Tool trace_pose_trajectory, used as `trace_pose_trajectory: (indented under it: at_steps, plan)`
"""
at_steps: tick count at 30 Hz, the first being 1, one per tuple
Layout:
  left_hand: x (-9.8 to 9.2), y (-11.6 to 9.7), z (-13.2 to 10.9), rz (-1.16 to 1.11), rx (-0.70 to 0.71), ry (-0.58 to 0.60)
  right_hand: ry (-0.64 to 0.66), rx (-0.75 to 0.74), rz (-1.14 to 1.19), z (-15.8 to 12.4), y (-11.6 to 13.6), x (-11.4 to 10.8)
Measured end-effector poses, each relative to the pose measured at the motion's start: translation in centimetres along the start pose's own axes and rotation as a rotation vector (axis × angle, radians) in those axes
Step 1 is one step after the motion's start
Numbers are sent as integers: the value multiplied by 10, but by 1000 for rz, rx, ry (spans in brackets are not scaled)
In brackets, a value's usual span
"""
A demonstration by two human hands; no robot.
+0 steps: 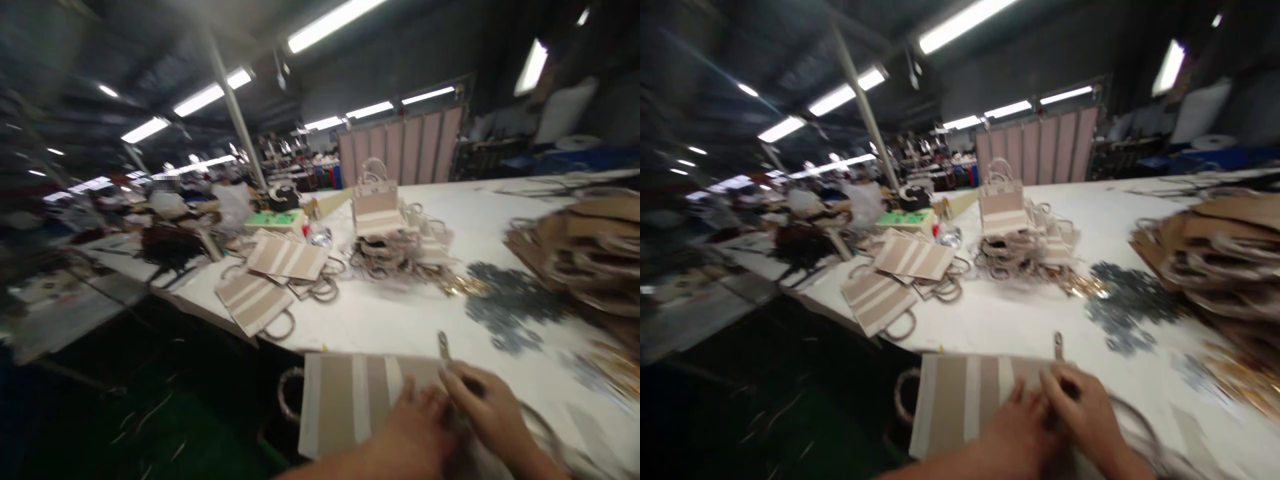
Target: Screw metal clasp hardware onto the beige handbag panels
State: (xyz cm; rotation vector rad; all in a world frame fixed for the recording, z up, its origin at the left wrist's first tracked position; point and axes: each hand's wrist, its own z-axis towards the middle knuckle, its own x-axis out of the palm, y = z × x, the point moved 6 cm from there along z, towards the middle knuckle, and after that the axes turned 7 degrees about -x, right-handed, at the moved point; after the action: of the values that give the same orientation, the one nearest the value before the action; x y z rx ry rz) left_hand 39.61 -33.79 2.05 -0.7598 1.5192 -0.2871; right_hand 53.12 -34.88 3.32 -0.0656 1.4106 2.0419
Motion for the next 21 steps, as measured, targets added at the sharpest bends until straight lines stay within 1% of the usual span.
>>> trace_pose_trajectory:
  at_steps: [1, 2, 4, 6, 7, 9, 10, 13, 15, 17, 19, 21]
  plan:
    - [5, 5, 5, -11, -8, -5, -35, 53, 56, 3, -4, -13]
    - [12, 11, 11, 107, -38, -12, -113, 79, 126, 6, -6, -26]
    - [22, 21, 21, 247, -52, -24, -227, 94, 366, 14, -6, -44]
    - [28, 25, 26, 306, -34, -31, -284, 27, 516, 20, 4, -49]
    - [28, 25, 27, 315, -25, -40, -291, -7, 540, 20, 10, -49]
    - [26, 23, 26, 331, -17, -61, -251, -43, 467, 17, 15, -41]
    - [25, 21, 25, 342, -17, -69, -220, -33, 402, 13, 13, -35]
    - [25, 18, 25, 363, -16, -67, -136, 44, 251, 5, -8, -19]
    - [25, 19, 26, 357, -9, -58, -134, 73, 242, 4, -21, -15]
    - [26, 22, 27, 339, -3, -42, -163, 67, 286, 4, -26, -16]
    - [25, 23, 25, 322, -13, -40, -193, 48, 303, 3, -19, -19]
    - [23, 18, 18, 300, -32, -60, -171, 28, 214, -3, -2, -20]
